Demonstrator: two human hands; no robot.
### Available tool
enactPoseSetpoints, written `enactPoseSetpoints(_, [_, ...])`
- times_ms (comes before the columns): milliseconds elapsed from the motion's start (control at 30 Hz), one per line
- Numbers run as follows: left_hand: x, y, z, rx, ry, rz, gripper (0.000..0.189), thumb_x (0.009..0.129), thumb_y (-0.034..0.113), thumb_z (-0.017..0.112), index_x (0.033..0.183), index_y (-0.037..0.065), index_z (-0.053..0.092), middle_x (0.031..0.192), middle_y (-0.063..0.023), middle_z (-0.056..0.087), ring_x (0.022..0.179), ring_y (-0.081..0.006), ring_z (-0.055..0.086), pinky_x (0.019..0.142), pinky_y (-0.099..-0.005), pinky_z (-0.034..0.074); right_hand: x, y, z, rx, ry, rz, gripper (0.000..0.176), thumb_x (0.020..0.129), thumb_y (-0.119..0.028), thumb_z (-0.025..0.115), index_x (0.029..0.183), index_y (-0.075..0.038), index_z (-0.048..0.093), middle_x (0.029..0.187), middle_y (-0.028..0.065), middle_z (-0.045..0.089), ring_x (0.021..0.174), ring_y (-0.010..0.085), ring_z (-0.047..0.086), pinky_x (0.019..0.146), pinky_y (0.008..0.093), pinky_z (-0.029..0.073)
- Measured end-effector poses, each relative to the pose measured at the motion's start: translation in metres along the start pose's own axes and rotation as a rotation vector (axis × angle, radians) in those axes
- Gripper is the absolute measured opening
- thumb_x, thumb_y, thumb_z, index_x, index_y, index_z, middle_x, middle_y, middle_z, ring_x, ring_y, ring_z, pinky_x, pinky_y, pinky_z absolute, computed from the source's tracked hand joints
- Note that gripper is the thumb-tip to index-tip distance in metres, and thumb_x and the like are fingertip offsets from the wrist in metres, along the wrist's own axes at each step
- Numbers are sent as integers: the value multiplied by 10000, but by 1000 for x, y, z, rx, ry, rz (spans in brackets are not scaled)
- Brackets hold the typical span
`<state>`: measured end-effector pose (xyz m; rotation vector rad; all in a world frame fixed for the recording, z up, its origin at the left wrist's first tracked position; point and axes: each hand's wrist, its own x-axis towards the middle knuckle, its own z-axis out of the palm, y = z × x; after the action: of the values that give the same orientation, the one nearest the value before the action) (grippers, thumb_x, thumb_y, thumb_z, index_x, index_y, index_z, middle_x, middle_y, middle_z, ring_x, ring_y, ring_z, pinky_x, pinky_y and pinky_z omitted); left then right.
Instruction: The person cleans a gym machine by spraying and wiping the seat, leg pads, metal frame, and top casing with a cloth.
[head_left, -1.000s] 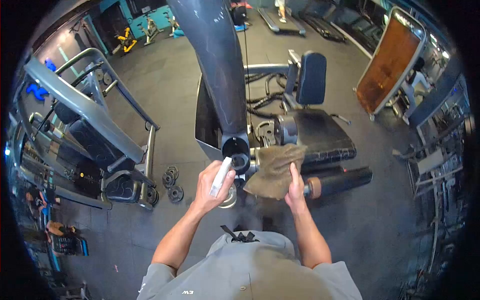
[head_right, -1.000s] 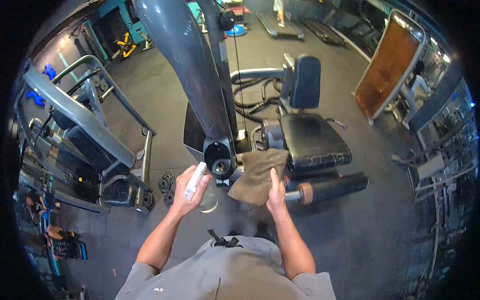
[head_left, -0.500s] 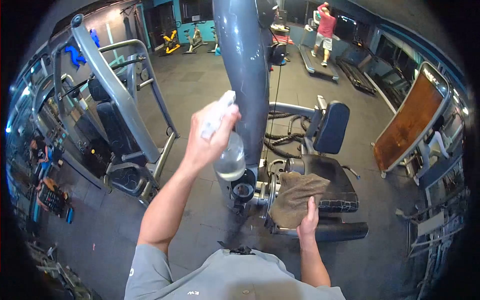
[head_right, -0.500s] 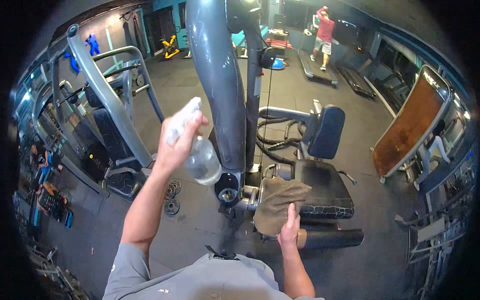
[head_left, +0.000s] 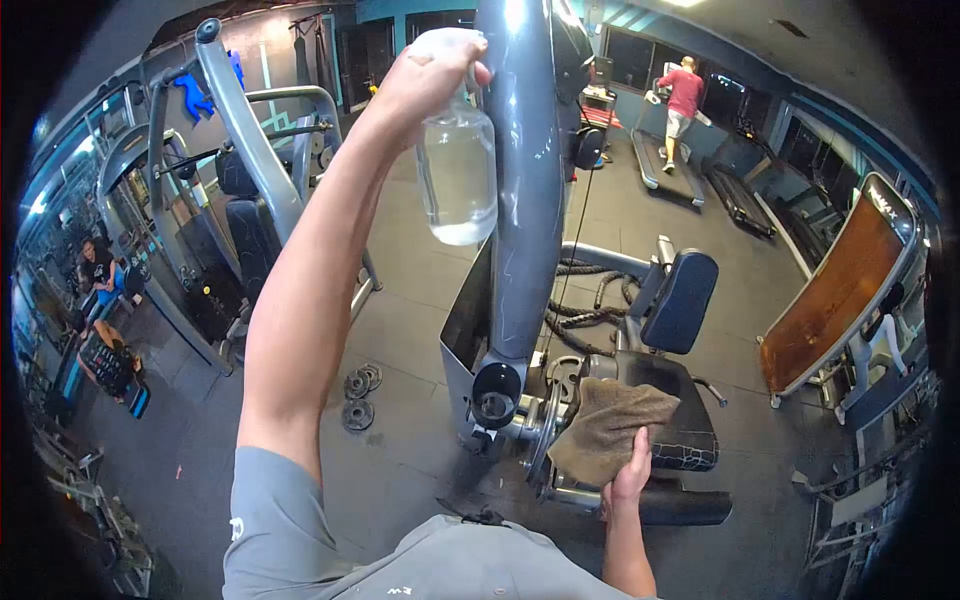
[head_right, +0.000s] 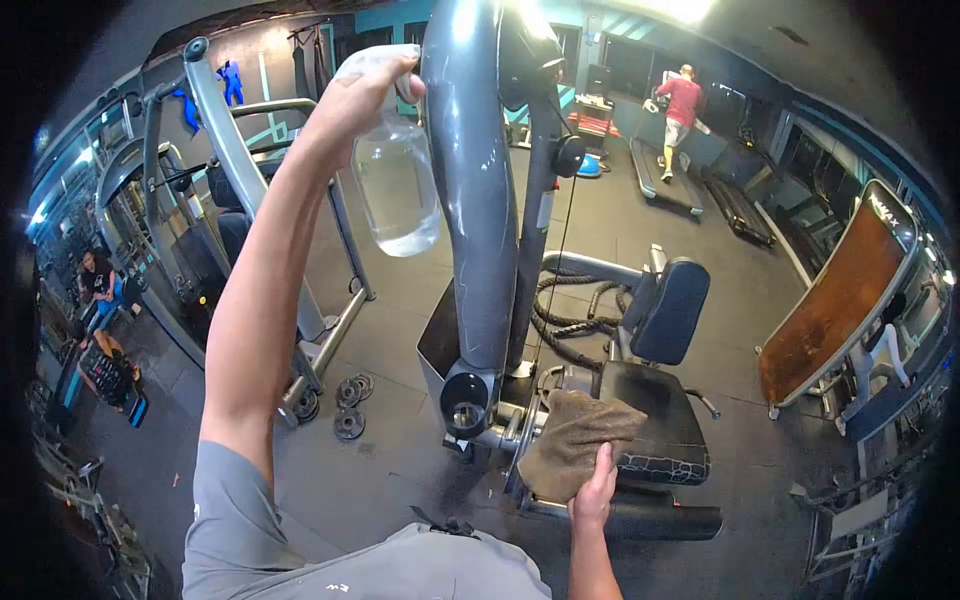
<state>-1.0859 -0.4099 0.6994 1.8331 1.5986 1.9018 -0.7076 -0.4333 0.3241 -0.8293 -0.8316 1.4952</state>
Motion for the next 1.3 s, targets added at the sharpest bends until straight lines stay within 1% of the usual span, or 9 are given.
enactPoseSetpoints(167, [-7,-4,6,-6,-120,-88,293,947,289,574,1080,50,678,872,-42,667,821,-136,575,739,-331,475,-9,-12,8,1,45,-52,553,1059,-379,464,1426,31,411,1377,166,529,1247,282,541,1052,416,450])
enactPoseSetpoints(333, [-49,-25,21,-99,-120,-98,267,965,281,554,901,52,676,794,13,642,736,-98,566,680,-273,468,-10,-10,9,4,25,-55,547,1059,-377,466,1430,22,413,1387,161,521,1250,281,540,1065,416,440])
enactPoseSetpoints(667, [-150,-88,52,36,-177,-97,395,956,360,605,745,44,710,613,-54,645,586,-139,607,589,-326,486,-18,-15,34,-131,147,31,655,1037,-436,499,1457,52,374,1424,174,487,1271,283,518,1069,406,425])
enactPoseSetpoints(833, [-230,-124,66,-25,-273,-299,375,963,316,614,730,23,646,615,-97,606,587,-200,606,587,-376,471,-14,0,57,-134,56,-206,570,1059,-358,455,1471,25,362,1467,150,450,1310,245,480,1099,413,400])
enactPoseSetpoints(933, [-278,-139,64,125,-234,-234,296,959,260,621,818,0,636,715,-106,584,644,-218,578,615,-369,452,-2,4,73,-235,-68,-394,564,1030,-312,465,1471,20,347,1468,175,432,1305,283,480,1110,443,383])
enactPoseSetpoints(1067, [-334,-146,36,68,-169,-374,245,968,220,595,907,-8,659,801,-79,605,713,-167,588,654,-322,471,57,31,130,-990,-641,-674,641,889,-217,650,1424,35,403,1406,259,447,1307,433,466,1146,520,331])
enactPoseSetpoints(1100, [-342,-149,27,50,-140,-377,240,969,215,590,920,-10,658,811,-73,611,723,-159,592,662,-314,478,60,30,160,-1246,-665,-468,659,838,-210,704,1386,53,450,1378,307,442,1297,508,446,1154,568,303])
enactPoseSetpoints(1167, [-372,-168,10,-52,-34,-494,182,948,148,608,891,-10,678,796,-110,640,714,-232,633,671,-346,495,73,89,176,-1417,-349,-995,663,786,-291,759,1324,31,541,1315,366,421,1234,607,415,1094,673,309])
enactPoseSetpoints(1300, [-415,-202,-44,-20,-44,-602,226,939,170,592,868,-25,682,788,-122,647,713,-237,639,660,-357,490,100,107,187,-1406,-102,-1133,650,809,-335,749,1331,-4,548,1336,404,370,1261,634,354,1056,718,289])
